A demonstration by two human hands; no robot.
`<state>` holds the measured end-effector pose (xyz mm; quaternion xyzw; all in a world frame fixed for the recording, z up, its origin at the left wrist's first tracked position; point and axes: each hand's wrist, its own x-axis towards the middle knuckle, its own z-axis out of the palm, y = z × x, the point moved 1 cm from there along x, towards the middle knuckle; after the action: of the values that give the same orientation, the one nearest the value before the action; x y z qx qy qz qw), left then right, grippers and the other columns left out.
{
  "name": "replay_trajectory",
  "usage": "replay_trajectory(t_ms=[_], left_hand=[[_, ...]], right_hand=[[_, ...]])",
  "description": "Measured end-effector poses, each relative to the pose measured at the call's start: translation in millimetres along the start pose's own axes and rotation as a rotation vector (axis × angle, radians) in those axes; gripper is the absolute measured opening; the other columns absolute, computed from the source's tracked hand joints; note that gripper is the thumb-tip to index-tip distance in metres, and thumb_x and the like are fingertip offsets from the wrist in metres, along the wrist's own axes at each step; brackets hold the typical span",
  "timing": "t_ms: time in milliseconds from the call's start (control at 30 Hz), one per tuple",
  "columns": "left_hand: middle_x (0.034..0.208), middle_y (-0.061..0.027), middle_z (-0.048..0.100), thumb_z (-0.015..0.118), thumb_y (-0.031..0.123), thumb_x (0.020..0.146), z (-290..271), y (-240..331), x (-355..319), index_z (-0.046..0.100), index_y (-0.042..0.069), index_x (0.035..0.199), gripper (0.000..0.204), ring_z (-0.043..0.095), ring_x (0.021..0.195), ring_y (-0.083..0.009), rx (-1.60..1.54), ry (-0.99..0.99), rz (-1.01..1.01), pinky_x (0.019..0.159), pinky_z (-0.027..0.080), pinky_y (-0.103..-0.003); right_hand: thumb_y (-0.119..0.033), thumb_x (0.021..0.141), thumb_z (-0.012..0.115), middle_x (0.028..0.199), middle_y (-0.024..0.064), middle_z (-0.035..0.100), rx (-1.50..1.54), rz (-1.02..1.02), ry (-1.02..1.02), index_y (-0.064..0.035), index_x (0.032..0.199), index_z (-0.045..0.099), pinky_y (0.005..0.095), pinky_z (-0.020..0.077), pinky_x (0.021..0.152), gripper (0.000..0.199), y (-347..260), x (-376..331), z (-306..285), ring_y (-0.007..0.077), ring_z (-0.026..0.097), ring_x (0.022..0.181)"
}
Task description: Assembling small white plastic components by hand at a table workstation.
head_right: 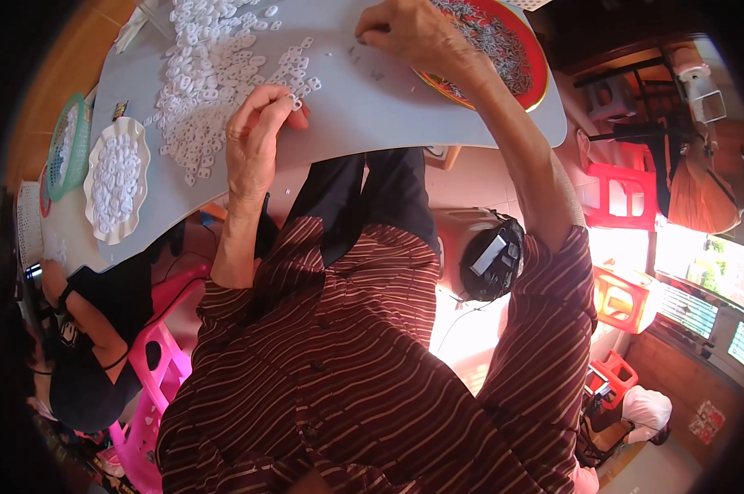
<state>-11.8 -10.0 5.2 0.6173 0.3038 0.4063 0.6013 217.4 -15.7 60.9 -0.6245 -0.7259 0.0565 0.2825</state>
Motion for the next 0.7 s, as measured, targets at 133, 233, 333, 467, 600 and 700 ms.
replay_trajectory(t_ms=[133, 233, 333, 467, 600, 700], left_hand=[[0.068, -0.0037, 0.057, 0.053, 0.016, 0.087, -3.1, -5.8, 2.3, 0.059, 0.001, 0.085, 0.016, 0.054, 0.072, -0.0112, -0.041, -0.007, -0.018, 0.073, 0.042, -0.026], [0.068, -0.0036, 0.056, 0.053, 0.015, 0.087, -2.1, -4.7, 1.7, 0.059, 0.000, 0.086, 0.016, 0.053, 0.072, -0.0111, -0.037, -0.017, -0.018, 0.073, 0.042, -0.025], [0.068, -0.0036, 0.057, 0.053, 0.014, 0.087, -1.9, -6.4, 1.8, 0.059, 0.000, 0.087, 0.015, 0.054, 0.072, -0.0109, -0.033, -0.029, -0.007, 0.073, 0.042, -0.025], [0.068, -0.0036, 0.057, 0.054, 0.013, 0.087, -2.5, -4.8, 0.1, 0.059, 0.000, 0.087, 0.014, 0.054, 0.072, -0.0105, 0.018, -0.036, 0.003, 0.073, 0.042, -0.025], [0.067, -0.0006, 0.058, 0.054, 0.011, 0.087, -0.9, -4.3, -1.5, 0.058, 0.003, 0.083, 0.010, 0.052, 0.068, -0.0057, 0.043, -0.018, 0.024, 0.066, 0.041, -0.022], [0.068, -0.0008, 0.059, 0.055, 0.012, 0.086, -0.3, -5.1, -1.1, 0.058, 0.003, 0.084, 0.010, 0.052, 0.067, -0.0060, 0.017, -0.007, 0.042, 0.066, 0.041, -0.022]], right_hand=[[-0.008, 0.077, 0.060, 0.075, 0.0168, 0.066, -0.084, -0.109, -0.176, 0.0005, 0.084, 0.068, 0.0375, 0.0491, 0.068, 0.014, -9.2, 1.0, 8.4, 0.0300, 0.063, 0.069], [-0.010, 0.077, 0.060, 0.078, 0.0165, 0.066, -0.075, -0.062, -0.211, 0.0004, 0.084, 0.067, 0.0380, 0.0494, 0.068, 0.014, -9.3, 0.6, 13.5, 0.0300, 0.063, 0.071], [-0.011, 0.078, 0.058, 0.075, 0.0149, 0.065, -0.132, -0.061, -0.306, 0.0006, 0.078, 0.065, 0.0384, 0.0491, 0.067, 0.014, -12.2, 1.0, 11.6, 0.0298, 0.062, 0.070], [-0.011, 0.078, 0.059, 0.074, 0.0129, 0.065, -0.085, -0.058, -0.260, 0.0000, 0.081, 0.065, 0.0356, 0.0490, 0.065, 0.013, -13.3, 0.8, 14.3, 0.0252, 0.062, 0.068], [-0.012, 0.078, 0.061, 0.073, 0.0103, 0.065, -0.021, -0.052, -0.189, -0.0008, 0.084, 0.066, 0.0318, 0.0488, 0.063, 0.014, -15.1, -3.6, 19.2, 0.0192, 0.062, 0.067], [-0.012, 0.077, 0.062, 0.071, 0.0083, 0.066, 0.030, -0.043, -0.133, -0.0014, 0.086, 0.067, 0.0290, 0.0486, 0.061, 0.015, -18.8, -9.4, 24.7, 0.0146, 0.061, 0.065]])
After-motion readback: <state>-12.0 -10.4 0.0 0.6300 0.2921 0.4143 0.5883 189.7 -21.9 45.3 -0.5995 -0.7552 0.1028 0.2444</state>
